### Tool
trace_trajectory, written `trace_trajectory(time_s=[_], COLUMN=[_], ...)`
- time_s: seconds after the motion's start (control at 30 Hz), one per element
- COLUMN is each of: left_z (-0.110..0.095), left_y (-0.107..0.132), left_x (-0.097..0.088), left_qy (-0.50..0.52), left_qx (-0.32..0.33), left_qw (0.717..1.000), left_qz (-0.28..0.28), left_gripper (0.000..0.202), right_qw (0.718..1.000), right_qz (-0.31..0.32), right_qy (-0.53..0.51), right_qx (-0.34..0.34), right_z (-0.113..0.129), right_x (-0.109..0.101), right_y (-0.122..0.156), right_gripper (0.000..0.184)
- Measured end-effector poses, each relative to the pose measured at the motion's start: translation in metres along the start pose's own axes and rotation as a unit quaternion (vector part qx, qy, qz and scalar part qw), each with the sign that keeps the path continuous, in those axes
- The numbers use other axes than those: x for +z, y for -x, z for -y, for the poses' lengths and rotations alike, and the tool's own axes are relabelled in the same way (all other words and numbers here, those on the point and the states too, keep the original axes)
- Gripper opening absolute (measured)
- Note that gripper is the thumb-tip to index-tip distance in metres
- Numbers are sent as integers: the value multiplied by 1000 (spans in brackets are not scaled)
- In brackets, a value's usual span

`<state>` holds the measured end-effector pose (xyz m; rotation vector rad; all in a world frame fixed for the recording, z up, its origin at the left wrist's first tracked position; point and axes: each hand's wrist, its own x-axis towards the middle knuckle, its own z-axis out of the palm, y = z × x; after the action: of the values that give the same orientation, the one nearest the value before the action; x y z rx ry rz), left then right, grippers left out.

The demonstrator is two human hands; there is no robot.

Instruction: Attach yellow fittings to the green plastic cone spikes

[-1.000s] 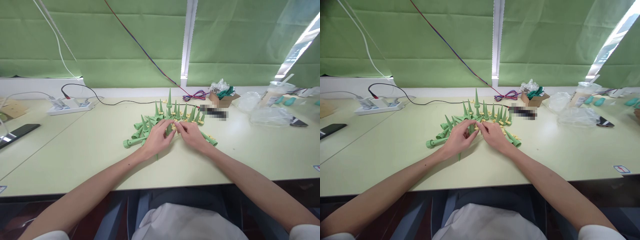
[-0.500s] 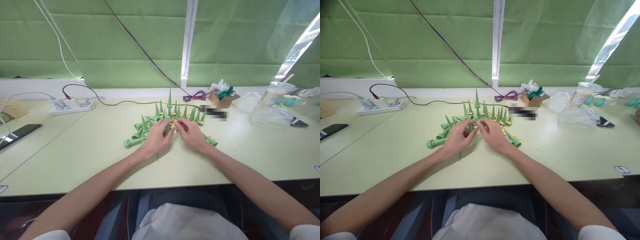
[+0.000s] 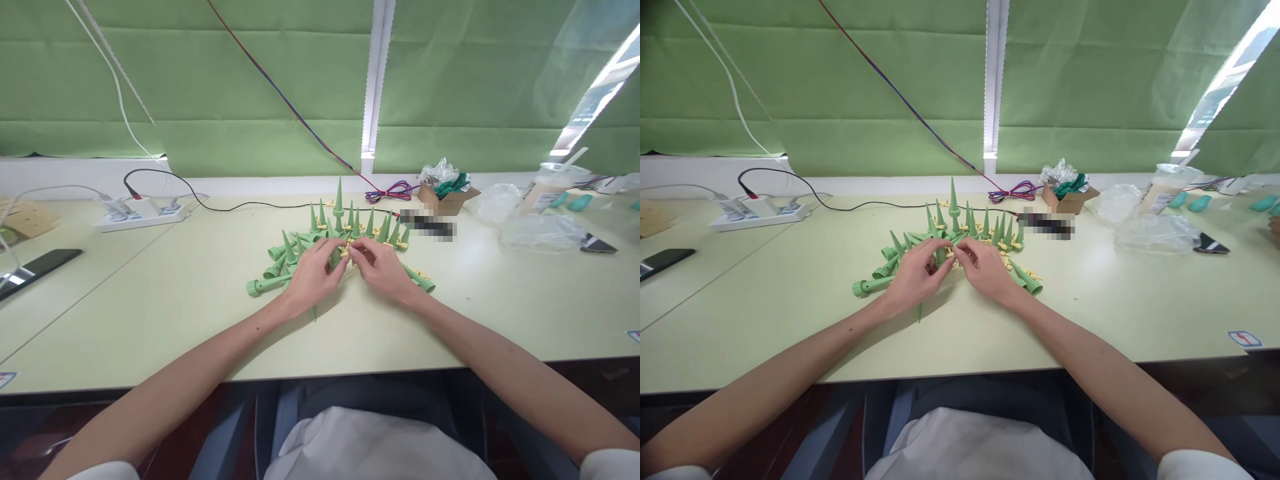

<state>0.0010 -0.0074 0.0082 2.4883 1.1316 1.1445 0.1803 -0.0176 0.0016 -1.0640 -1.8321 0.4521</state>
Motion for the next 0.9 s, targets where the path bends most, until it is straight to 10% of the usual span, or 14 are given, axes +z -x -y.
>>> trace_trajectory(time_s=[0.9], left_z=[-2], left_y=[2], left_x=[1], left_qy=[19], left_qx=[18], left_qw=[999], left_qz=[27], left_gripper=[25], right_qw=[999], right_qz=[2], right_qy=[44], right_qx=[5], right_z=[-2], right_x=[-1], right_y=[-1], right_gripper=[55])
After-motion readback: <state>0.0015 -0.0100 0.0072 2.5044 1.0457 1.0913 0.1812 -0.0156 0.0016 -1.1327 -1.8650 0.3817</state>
